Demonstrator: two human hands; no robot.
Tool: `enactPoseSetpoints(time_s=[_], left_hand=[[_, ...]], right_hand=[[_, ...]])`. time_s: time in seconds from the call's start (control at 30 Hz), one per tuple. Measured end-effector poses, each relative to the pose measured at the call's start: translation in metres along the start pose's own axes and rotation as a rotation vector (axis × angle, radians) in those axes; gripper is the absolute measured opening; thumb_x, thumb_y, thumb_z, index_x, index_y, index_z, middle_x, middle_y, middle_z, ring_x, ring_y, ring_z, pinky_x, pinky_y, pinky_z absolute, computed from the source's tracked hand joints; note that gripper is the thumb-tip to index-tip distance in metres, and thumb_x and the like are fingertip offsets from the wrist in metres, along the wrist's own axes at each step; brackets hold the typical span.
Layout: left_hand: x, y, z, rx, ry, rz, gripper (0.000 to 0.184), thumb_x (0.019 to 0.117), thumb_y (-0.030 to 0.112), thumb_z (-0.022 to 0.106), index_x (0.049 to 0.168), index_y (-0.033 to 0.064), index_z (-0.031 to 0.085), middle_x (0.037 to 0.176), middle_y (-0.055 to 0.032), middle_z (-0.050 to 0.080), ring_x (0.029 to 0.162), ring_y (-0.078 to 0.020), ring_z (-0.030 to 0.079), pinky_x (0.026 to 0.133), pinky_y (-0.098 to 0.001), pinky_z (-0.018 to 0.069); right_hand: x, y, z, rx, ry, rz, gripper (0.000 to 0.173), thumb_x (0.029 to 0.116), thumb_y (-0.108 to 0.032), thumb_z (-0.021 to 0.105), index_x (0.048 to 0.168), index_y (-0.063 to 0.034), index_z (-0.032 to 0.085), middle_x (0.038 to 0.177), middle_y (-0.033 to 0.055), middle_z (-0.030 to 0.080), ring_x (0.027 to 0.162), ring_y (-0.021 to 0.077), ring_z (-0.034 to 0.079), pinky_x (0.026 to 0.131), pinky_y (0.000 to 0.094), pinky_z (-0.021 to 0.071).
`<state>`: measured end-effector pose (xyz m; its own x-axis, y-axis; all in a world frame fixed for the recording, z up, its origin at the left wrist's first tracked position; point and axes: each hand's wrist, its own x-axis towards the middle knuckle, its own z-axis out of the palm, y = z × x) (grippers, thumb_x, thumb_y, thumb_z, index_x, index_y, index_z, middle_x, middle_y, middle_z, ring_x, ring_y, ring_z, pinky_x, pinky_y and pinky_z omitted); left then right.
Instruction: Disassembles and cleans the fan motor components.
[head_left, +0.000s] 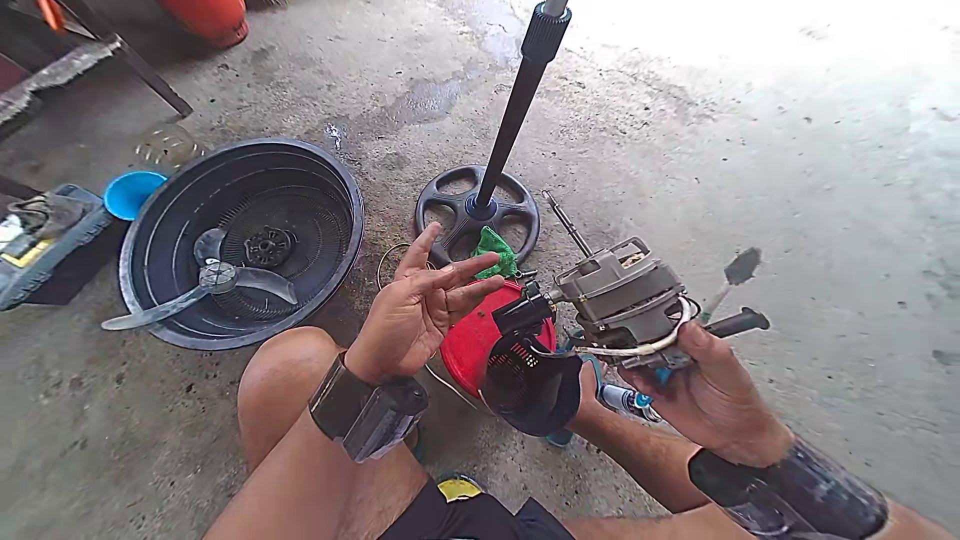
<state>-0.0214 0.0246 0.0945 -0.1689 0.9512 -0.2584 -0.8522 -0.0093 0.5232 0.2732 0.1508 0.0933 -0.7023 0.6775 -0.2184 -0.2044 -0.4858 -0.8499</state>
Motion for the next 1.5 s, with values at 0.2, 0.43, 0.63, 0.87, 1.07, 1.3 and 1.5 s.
enactPoseSetpoints(time_s=[0.2, 0.43, 0.63, 0.87, 1.07, 1.3, 1.5], left_hand=[[0.009, -0.023, -0.006, 0.509, -0.136, -0.01, 0.087, 0.0938, 0.042, 0.068, 0.163, 0.0256, 0.019, 0.143, -0.0115, 0.06, 0.13, -0.0288, 0.059, 0.109, -0.0447, 0.0478], [0.012, -0.05, 0.002, 0.313, -0.052, -0.117, 0.088, 0.0817, 0.064, 0.074, 0.153, 0.0262, 0.039, 0.118, -0.0087, 0.069, 0.103, -0.0196, 0.07, 0.087, -0.0384, 0.0607], [0.013, -0.062, 0.002, -0.21, 0.024, -0.172, 0.059, 0.0952, 0.065, 0.052, 0.114, 0.0108, 0.065, 0.094, -0.0167, 0.069, 0.079, -0.0249, 0.071, 0.065, -0.0402, 0.0615], [0.003, -0.061, 0.006, -0.193, 0.246, -0.075, 0.056, 0.1035, 0.057, 0.04, 0.117, 0.0078, 0.064, 0.099, -0.0182, 0.07, 0.087, -0.0272, 0.071, 0.073, -0.0455, 0.0614], [0.001, -0.061, 0.005, -0.177, 0.289, -0.055, 0.056, 0.103, 0.058, 0.04, 0.116, 0.0086, 0.064, 0.097, -0.0183, 0.069, 0.083, -0.0273, 0.071, 0.067, -0.0442, 0.0608], [0.0, -0.065, 0.007, -0.141, 0.273, 0.025, 0.053, 0.1038, 0.056, 0.041, 0.115, 0.0084, 0.063, 0.094, -0.0173, 0.069, 0.081, -0.0256, 0.071, 0.067, -0.0423, 0.0617], [-0.004, -0.066, 0.01, -0.091, 0.263, 0.086, 0.044, 0.1017, 0.049, 0.051, 0.114, 0.0092, 0.064, 0.096, -0.015, 0.07, 0.085, -0.0231, 0.072, 0.073, -0.0416, 0.0626]], right_hand=[[0.015, -0.008, 0.008, -0.023, -0.121, 0.164, 0.039, 0.0857, -0.048, 0.079, 0.108, -0.0188, 0.068, 0.09, 0.0037, 0.072, 0.062, 0.0071, 0.063, 0.051, 0.0218, 0.0525], [0.046, -0.012, 0.038, -0.182, -0.211, 0.452, 0.045, 0.0855, -0.057, 0.075, 0.101, -0.0161, 0.069, 0.081, 0.0005, 0.068, 0.055, 0.0016, 0.056, 0.046, 0.0159, 0.044], [0.056, -0.028, 0.044, -0.451, -0.219, 0.325, 0.058, 0.0973, -0.067, 0.051, 0.138, -0.0257, 0.054, 0.074, 0.0023, 0.063, 0.045, 0.0056, 0.051, 0.043, 0.0169, 0.044], [0.046, -0.076, -0.006, -1.319, -0.256, -0.222, 0.044, 0.1087, -0.045, 0.033, 0.129, -0.0216, 0.064, 0.088, -0.0059, 0.067, 0.064, 0.0073, 0.059, 0.054, 0.026, 0.0505], [0.035, -0.066, -0.01, -1.42, -0.426, -0.515, 0.027, 0.1045, -0.032, 0.058, 0.118, -0.0167, 0.077, 0.085, -0.0071, 0.067, 0.074, -0.0014, 0.061, 0.065, 0.0167, 0.0528], [0.03, -0.06, 0.002, -1.743, -0.344, -0.571, 0.031, 0.1058, -0.037, 0.052, 0.117, -0.0229, 0.077, 0.076, -0.0049, 0.063, 0.066, 0.0083, 0.061, 0.057, 0.0293, 0.0507], [0.032, -0.058, 0.014, -1.596, -0.4, -0.655, 0.025, 0.1042, -0.03, 0.059, 0.116, -0.0195, 0.079, 0.082, -0.0037, 0.068, 0.074, 0.006, 0.063, 0.063, 0.025, 0.0522]])
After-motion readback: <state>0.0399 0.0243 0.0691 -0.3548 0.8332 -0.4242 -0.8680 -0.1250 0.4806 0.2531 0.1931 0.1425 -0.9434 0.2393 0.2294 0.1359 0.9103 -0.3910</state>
